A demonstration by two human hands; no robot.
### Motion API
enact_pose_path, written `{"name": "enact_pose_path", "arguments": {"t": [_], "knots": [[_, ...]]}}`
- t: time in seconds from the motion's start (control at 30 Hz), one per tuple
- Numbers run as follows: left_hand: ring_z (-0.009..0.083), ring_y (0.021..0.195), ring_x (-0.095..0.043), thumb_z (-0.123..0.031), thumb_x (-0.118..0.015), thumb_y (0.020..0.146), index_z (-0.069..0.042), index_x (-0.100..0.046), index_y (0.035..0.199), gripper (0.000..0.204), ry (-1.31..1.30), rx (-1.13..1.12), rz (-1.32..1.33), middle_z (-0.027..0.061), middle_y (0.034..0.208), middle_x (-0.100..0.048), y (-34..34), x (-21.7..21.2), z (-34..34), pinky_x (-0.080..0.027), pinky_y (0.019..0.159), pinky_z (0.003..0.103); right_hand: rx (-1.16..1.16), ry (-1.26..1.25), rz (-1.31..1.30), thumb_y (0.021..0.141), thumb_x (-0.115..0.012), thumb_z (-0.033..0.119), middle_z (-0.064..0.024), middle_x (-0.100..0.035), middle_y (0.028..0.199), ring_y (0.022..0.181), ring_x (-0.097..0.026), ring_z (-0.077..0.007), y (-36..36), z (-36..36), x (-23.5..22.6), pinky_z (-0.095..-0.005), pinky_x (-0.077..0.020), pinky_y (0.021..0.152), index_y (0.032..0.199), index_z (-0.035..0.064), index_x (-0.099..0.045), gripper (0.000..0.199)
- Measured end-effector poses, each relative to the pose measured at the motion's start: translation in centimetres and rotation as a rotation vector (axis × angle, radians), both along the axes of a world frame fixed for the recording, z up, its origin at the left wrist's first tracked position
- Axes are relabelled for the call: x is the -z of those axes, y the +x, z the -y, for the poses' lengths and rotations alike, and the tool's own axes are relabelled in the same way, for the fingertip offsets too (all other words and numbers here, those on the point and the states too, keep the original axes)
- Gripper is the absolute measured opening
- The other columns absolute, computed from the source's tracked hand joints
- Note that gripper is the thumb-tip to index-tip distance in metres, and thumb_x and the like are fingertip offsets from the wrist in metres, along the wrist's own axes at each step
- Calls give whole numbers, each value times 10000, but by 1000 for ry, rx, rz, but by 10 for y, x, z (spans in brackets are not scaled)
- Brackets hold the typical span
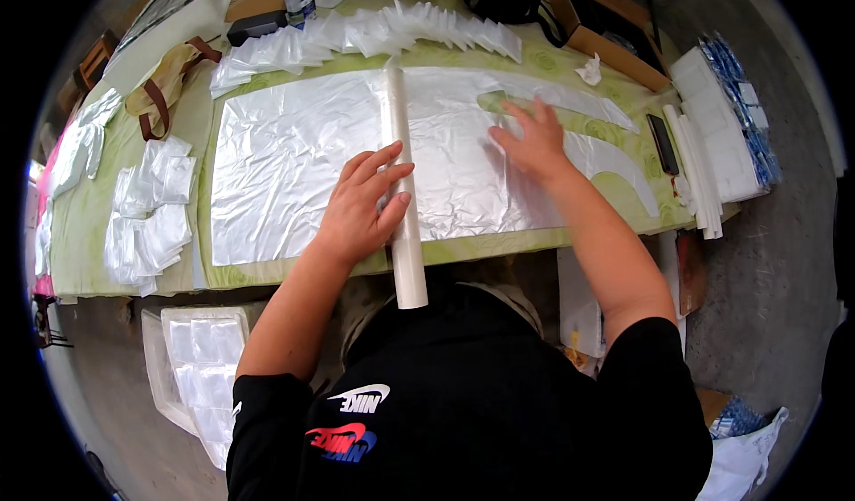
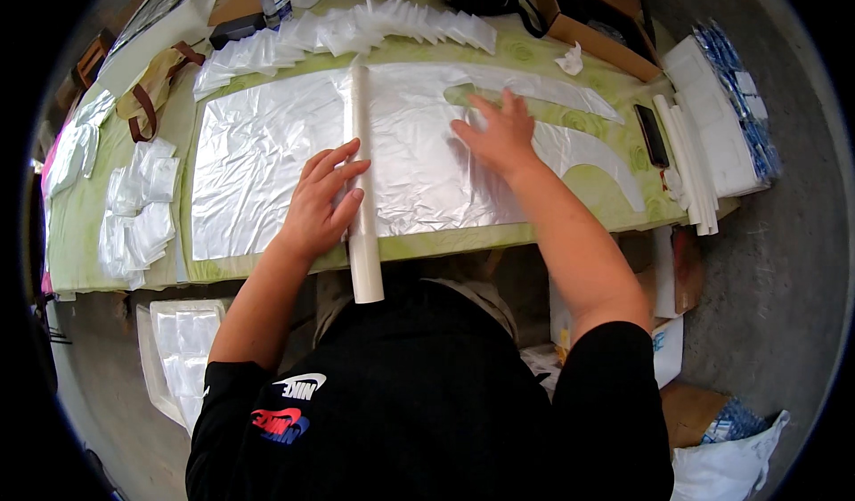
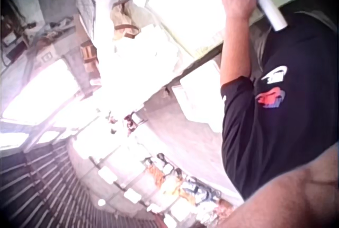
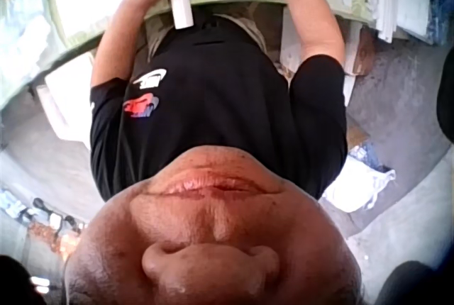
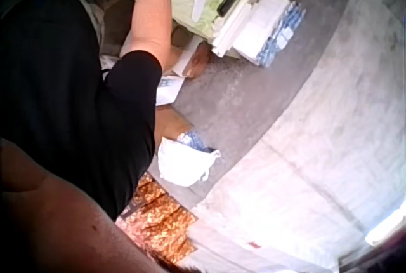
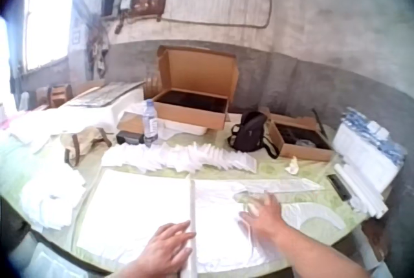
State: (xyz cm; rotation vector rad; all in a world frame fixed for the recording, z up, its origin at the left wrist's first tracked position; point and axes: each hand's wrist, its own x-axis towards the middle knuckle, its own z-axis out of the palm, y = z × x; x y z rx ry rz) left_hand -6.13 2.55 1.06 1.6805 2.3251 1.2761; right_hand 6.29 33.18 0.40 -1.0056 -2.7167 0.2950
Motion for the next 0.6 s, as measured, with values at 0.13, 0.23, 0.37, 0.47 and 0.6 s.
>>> {"name": "enact_pose_path", "arguments": {"t": [0.13,0.23,0.37,0.47,0.6], "knots": [[392,1321,-494,-232,-655,915,-105,-702,1252,364,22,19,56,102,1465,-580,-1,2,-5,-419,1120,461,24,-105,28,870,-720,380,-141,-419,1598,1502,-318,-359,-18,4,6,-620,-233,1201,1456,75,-536,685],[392,1310,-500,-234,-654,917,-106,-707,1230,342,27,-14,65,92,1461,-584,-1,6,-5,-420,1118,464,-375,5,-294,866,-713,330,-128,-483,1552,1483,-358,-372,-23,36,11,-610,-214,1216,1443,69,-547,655],[389,1271,-531,-143,-652,889,-69,-681,1140,264,433,-122,75,138,1364,-628,-15,13,2,-420,1097,476,-850,-159,-320,859,-718,261,-149,-557,1452,1446,-406,-405,-15,140,-23,-595,-275,1201,1389,56,-578,585],[397,1324,-514,-190,-595,949,-58,-661,1203,294,341,186,23,172,1328,-641,-21,-21,-1,-372,1147,477,-985,-232,-341,831,-727,159,-172,-596,1339,1382,-455,-417,-19,164,-14,-508,-362,1171,1221,39,-667,412],[358,1357,-498,-277,-500,1033,-39,-651,1251,357,0,256,68,180,1413,-583,-30,-8,11,-352,1172,459,-982,-273,-492,803,-744,103,-173,-607,1264,1291,-511,-412,-10,179,-21,-491,-398,1132,1093,42,-704,300]]}}
